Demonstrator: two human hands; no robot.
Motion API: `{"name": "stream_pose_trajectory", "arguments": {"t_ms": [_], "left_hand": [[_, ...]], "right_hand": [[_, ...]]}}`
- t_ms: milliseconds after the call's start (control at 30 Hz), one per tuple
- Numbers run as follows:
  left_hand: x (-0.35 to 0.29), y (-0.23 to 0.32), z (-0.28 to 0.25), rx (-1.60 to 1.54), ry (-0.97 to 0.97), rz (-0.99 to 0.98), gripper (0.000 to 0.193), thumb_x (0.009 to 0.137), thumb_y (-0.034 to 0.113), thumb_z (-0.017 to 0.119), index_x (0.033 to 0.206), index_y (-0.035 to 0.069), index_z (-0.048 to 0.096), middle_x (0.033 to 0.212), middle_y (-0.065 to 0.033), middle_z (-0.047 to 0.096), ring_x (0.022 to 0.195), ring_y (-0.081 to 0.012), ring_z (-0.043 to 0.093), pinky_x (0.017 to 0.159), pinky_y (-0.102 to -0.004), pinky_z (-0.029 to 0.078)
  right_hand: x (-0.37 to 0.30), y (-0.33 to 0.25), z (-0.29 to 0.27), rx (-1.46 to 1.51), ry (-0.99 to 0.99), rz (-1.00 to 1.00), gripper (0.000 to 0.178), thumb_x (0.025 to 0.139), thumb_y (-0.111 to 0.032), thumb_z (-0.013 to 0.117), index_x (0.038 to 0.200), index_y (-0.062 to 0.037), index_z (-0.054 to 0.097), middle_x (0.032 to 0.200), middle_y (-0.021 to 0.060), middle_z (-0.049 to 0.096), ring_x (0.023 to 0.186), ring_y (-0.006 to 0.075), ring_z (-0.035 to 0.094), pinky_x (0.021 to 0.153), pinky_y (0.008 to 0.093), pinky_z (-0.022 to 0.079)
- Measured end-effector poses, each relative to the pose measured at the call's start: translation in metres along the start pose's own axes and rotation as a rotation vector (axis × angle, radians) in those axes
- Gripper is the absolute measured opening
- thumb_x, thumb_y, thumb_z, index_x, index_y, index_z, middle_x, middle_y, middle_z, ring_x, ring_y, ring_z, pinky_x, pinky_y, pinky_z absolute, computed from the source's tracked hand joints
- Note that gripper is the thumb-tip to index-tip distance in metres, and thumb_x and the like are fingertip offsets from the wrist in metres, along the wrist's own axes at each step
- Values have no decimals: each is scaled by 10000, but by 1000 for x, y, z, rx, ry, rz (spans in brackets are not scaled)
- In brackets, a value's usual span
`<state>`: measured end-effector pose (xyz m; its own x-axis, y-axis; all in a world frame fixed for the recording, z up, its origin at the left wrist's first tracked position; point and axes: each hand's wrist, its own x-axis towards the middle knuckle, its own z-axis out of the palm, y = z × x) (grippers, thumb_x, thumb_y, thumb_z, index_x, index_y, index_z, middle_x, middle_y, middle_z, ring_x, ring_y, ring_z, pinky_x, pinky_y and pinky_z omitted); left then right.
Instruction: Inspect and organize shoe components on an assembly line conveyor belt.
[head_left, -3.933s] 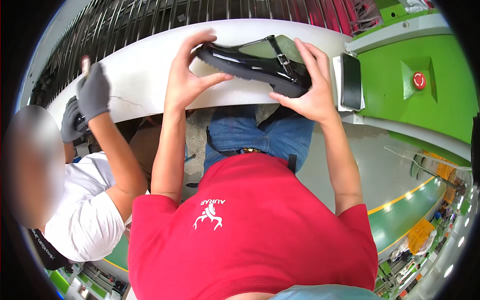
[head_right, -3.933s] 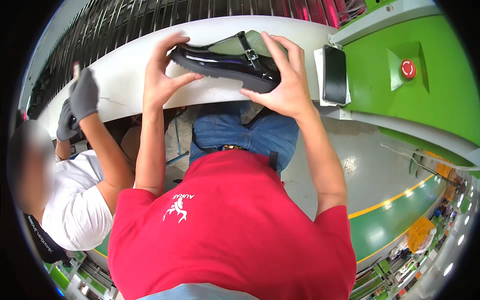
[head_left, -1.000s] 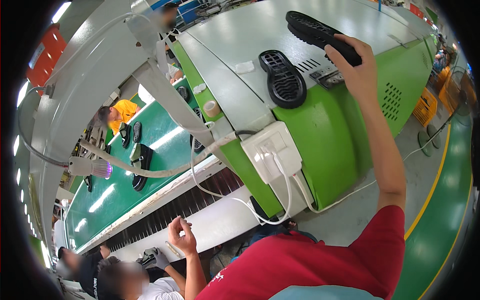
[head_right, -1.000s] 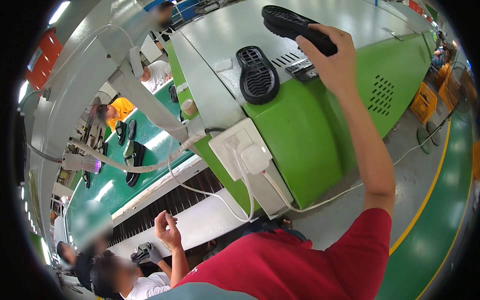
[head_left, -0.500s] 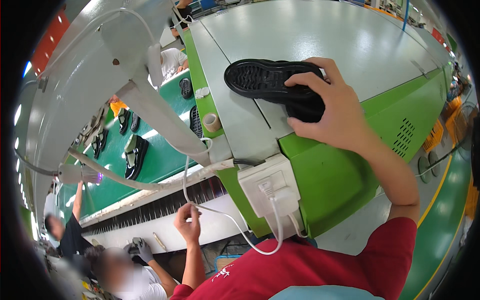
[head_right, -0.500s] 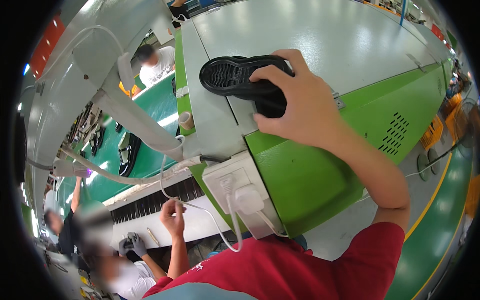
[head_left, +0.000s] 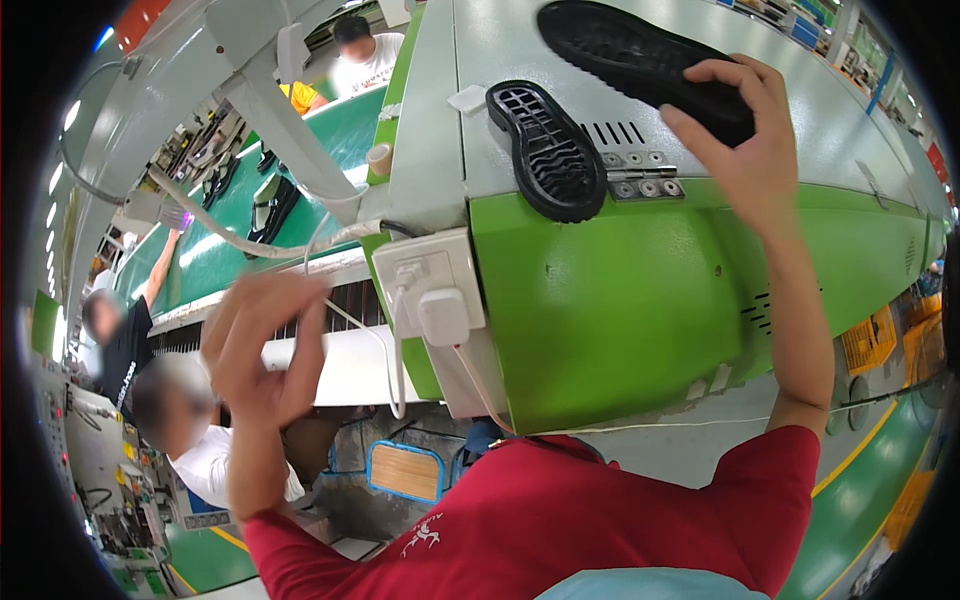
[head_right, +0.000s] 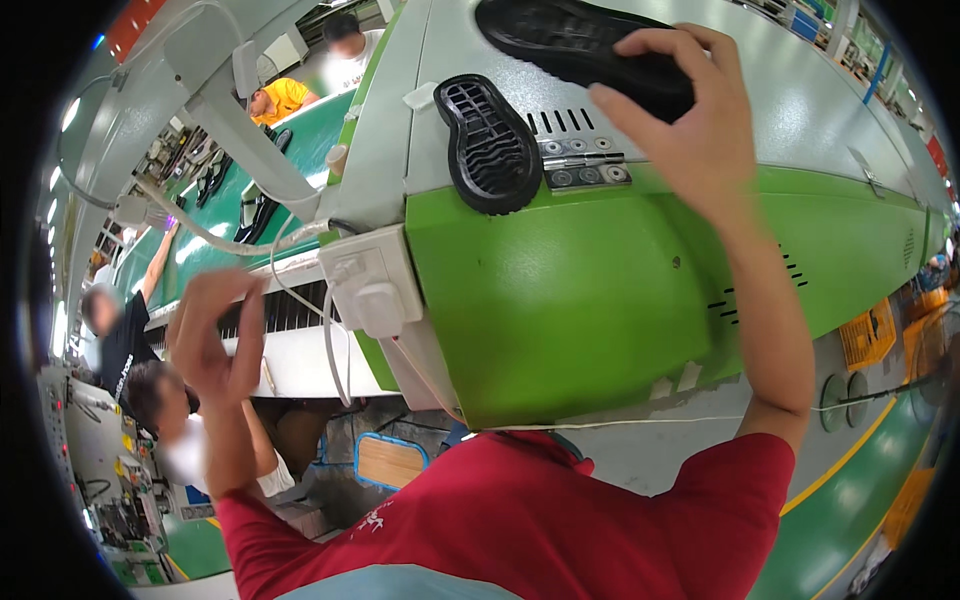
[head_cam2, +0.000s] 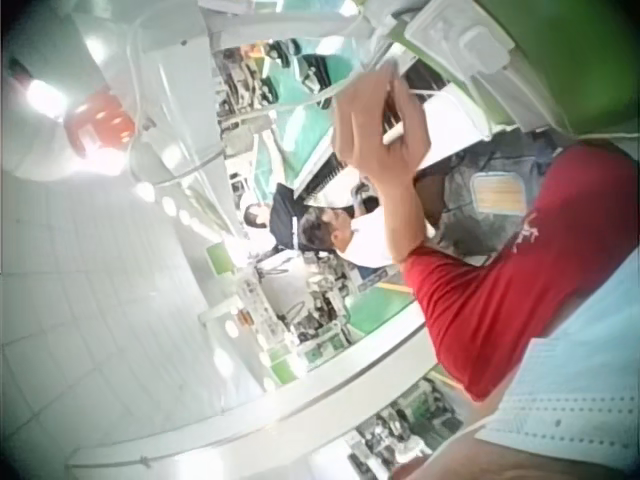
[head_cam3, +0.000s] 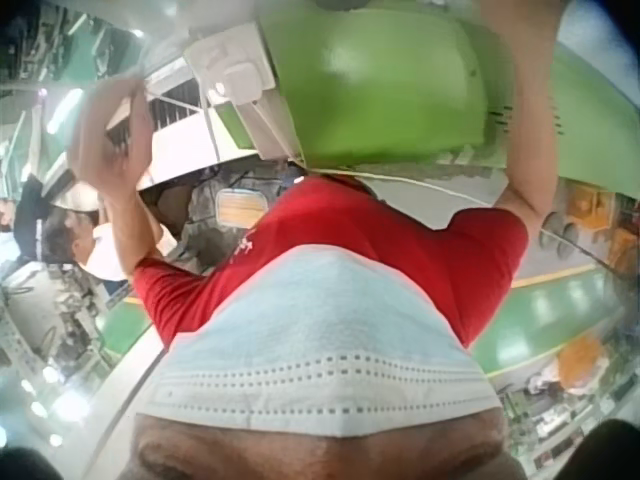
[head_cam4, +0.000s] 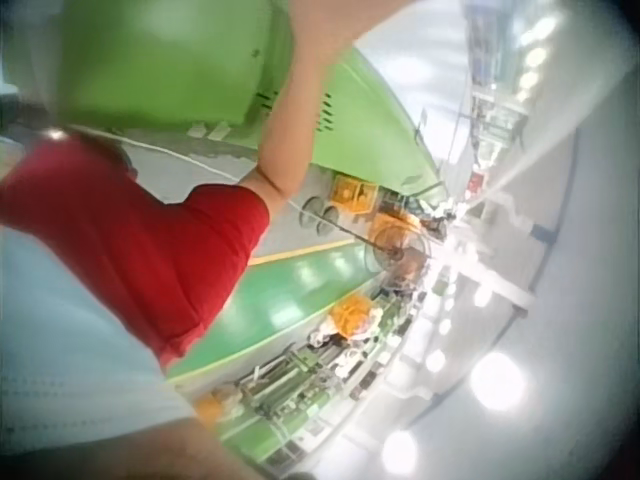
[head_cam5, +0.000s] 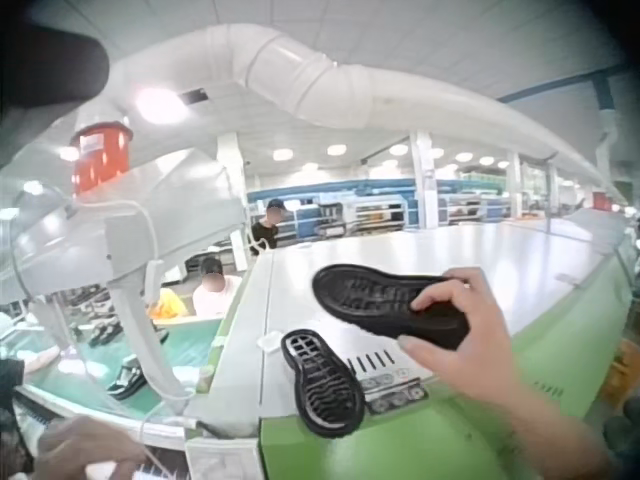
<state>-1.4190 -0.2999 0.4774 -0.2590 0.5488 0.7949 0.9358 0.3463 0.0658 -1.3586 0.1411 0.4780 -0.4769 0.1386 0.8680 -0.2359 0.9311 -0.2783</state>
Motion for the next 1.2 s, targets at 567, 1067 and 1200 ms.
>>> {"name": "stream_pose_trajectory", "arguments": {"t_ms": [567, 1067, 1200], "left_hand": [[186, -57, 153, 107, -620, 434, 610, 672, 77, 886, 1237, 116, 661, 1216, -94, 669, 1261, -329, 612, 1155, -452, 496], [147, 13, 84, -45, -311, 9, 634, 674, 358, 953, 1145, 73, 637, 1043, -119, 611, 967, -306, 661, 827, -399, 556], [145, 10, 83, -77, -304, -60, 627, 649, 346, 961, 1105, 69, 633, 1035, -119, 593, 977, -313, 650, 839, -398, 548]], "right_hand": [[-45, 56, -20, 66, -63, 165, 387, 925, -314, 859, 1207, -79, 737, 1210, 103, 637, 1064, 234, 673, 947, 357, 556], [-47, 52, -9, -27, -3, 136, 430, 940, -345, 854, 1277, -96, 758, 1190, 109, 633, 1052, 239, 691, 932, 366, 565], [-47, 51, -10, -23, -16, 159, 444, 945, -351, 852, 1300, -101, 756, 1189, 111, 632, 1055, 240, 690, 935, 359, 564]]}}
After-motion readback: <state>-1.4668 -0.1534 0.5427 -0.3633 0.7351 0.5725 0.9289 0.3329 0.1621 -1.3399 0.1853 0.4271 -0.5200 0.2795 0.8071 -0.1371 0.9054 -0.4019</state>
